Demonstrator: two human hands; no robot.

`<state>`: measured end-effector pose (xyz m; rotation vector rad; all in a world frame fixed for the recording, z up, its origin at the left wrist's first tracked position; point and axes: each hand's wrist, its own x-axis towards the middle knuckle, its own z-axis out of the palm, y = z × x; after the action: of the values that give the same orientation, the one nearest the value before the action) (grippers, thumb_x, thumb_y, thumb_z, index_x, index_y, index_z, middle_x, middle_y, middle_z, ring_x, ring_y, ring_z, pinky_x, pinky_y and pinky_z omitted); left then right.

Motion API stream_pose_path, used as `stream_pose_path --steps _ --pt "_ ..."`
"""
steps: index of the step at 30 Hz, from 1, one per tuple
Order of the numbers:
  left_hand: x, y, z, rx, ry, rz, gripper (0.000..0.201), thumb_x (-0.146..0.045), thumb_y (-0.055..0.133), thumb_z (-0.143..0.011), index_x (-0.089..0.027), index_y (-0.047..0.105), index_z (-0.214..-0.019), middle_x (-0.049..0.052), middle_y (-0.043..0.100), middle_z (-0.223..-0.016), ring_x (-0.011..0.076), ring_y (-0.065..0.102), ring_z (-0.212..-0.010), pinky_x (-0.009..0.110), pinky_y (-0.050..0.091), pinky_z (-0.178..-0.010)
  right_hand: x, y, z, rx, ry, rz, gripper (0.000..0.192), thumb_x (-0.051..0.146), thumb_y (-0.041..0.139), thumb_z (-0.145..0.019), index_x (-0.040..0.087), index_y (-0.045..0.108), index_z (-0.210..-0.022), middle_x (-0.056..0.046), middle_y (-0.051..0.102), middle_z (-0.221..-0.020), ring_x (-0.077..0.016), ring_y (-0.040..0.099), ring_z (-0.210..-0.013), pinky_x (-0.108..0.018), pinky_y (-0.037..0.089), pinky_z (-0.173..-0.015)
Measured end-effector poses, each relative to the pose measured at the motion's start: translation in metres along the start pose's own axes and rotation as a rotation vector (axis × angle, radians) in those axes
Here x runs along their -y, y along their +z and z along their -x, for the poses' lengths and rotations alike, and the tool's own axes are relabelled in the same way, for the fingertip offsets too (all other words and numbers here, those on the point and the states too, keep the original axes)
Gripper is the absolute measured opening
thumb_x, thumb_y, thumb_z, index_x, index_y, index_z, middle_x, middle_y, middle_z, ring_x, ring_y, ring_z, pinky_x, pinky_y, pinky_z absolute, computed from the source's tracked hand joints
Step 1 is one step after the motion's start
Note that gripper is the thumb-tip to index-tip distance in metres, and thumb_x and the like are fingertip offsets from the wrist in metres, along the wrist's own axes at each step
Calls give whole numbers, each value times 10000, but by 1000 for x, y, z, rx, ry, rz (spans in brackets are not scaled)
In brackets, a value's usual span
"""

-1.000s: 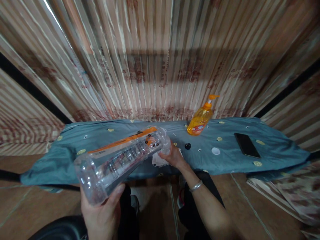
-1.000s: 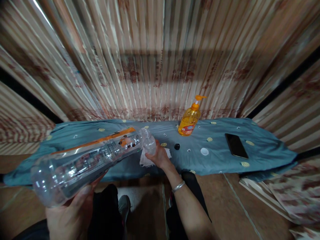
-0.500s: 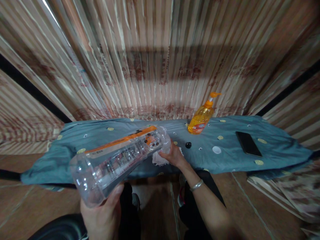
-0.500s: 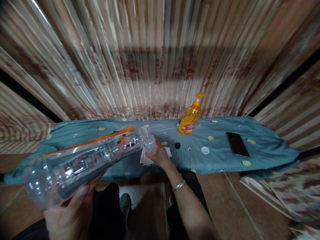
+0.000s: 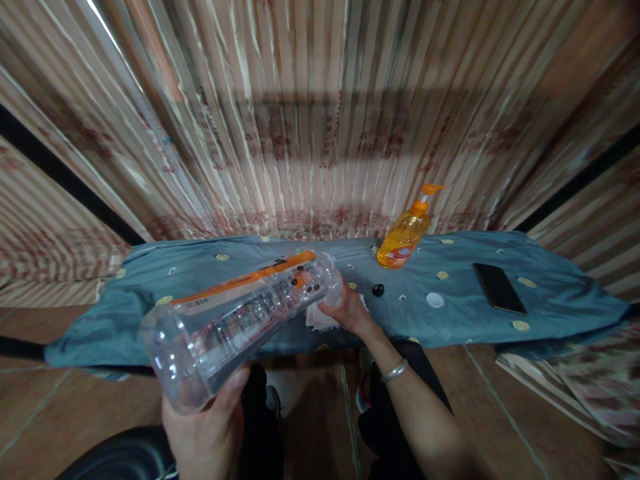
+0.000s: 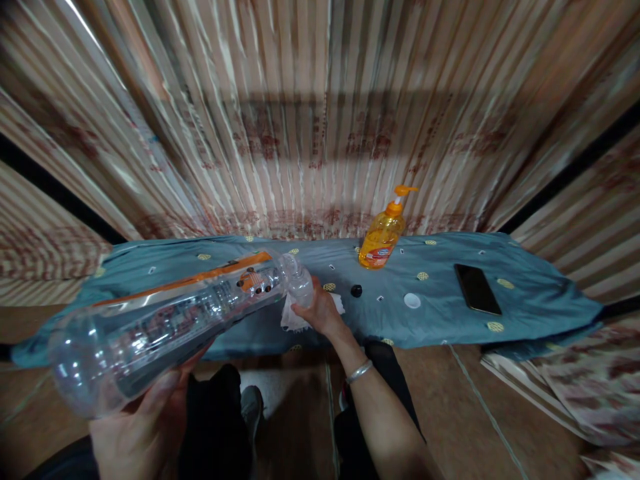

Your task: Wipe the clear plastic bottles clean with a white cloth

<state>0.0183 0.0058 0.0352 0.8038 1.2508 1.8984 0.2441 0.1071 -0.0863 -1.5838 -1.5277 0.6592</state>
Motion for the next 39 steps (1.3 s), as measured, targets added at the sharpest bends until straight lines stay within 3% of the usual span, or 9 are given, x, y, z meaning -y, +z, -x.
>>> stream_pose_path --steps 11,21,26,39 --pt "1 -1 0 -19 -25 20 594 -293 1027 -481 -216 727 -988 -2 740 -875 279 746 -932 753 301 -1194 1 0 -1 -5 -10 0 698 259 837 -728 204 577 -1373 -134 786 -1237 -337 749 -1188 -489 596 -1057" --pt "3 -2 0 -17 -25 35 549 -209 1020 -490 -205 727 -955 -22 738 -816 188 720 -805 633 423 -1179 -2 0 0 17 -24 5 783 245 841 -748 190 510 -1454 -148 773 -1272 -328 762 -1155 -480 608 -1020" --pt "2 -1 0 -24 -21 15 575 -299 1028 -497 -205 726 -976 -3 750 -869 215 737 -808 654 435 -1162 1 -1 -1 30 0 -5 777 236 846 -748 173 511 -1446 -156 773 -1267 -329 762 -1152 -485 603 -1027" --pt "2 -1 -1 -10 2 13 547 -296 1020 -499 -202 724 -949 8 734 -833 289 760 -916 679 459 -1130 -2 -1 0 18 -20 -18 785 239 841 -743 182 514 -1454 -142 774 -1273 -319 761 -1150 -488 602 -1033"
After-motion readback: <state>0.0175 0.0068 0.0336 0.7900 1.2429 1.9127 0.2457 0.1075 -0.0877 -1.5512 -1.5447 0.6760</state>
